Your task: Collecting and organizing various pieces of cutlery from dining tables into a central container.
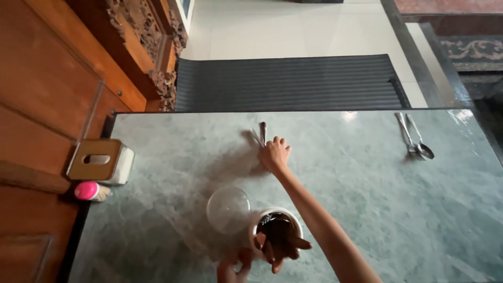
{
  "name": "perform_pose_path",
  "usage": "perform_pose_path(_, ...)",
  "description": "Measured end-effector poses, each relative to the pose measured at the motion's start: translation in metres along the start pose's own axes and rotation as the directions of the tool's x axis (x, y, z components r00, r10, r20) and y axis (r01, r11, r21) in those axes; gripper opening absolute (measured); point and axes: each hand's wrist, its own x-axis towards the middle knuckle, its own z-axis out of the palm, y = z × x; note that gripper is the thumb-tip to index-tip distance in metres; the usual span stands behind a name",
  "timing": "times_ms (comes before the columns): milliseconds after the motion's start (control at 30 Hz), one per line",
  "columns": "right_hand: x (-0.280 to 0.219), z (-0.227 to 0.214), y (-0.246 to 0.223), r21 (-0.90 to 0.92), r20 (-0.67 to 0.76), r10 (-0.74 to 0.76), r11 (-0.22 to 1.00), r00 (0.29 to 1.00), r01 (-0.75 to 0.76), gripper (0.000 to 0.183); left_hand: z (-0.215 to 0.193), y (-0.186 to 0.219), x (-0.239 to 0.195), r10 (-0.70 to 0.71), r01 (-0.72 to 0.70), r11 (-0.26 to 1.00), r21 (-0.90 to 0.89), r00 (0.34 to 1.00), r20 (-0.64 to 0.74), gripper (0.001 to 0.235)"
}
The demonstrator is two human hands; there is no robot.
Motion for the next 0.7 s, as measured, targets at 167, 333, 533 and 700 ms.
perform_pose_path(167, -0.007, 0.006, 0.041, 0.042, 0.005, -0.049, 0.998, 0.999, 0.049, 0.022, -0.017, 0.000, -0.009, -0.064, 0.064, 0.997, 0.045, 0.998, 0.006, 0.013)
perform_pose_path(333, -0.042, -0.100, 0.065, 0.065, -0.081, -0.184, 0.980, 0.980, 0.190, 0.013, -0.051, 0.065, -0.024, -0.032, 0.036, 0.996, 0.081, 0.998, -0.044, 0.015)
perform_pose_path(533, -0.180, -0.284, 0.050, 0.075, -0.242, -0.520, 0.831, 0.819, 0.551, 0.009, -0.082, 0.183, -0.035, 0.335, -0.355, 0.931, -0.087, 0.924, -0.185, 0.012)
perform_pose_path(700, -0.298, -0.311, 0.049, -0.077, -0.291, -0.712, 0.683, 0.639, 0.726, 0.037, -0.047, 0.182, -0.070, 0.282, -0.169, 0.780, -0.603, 0.954, 0.098, 0.041)
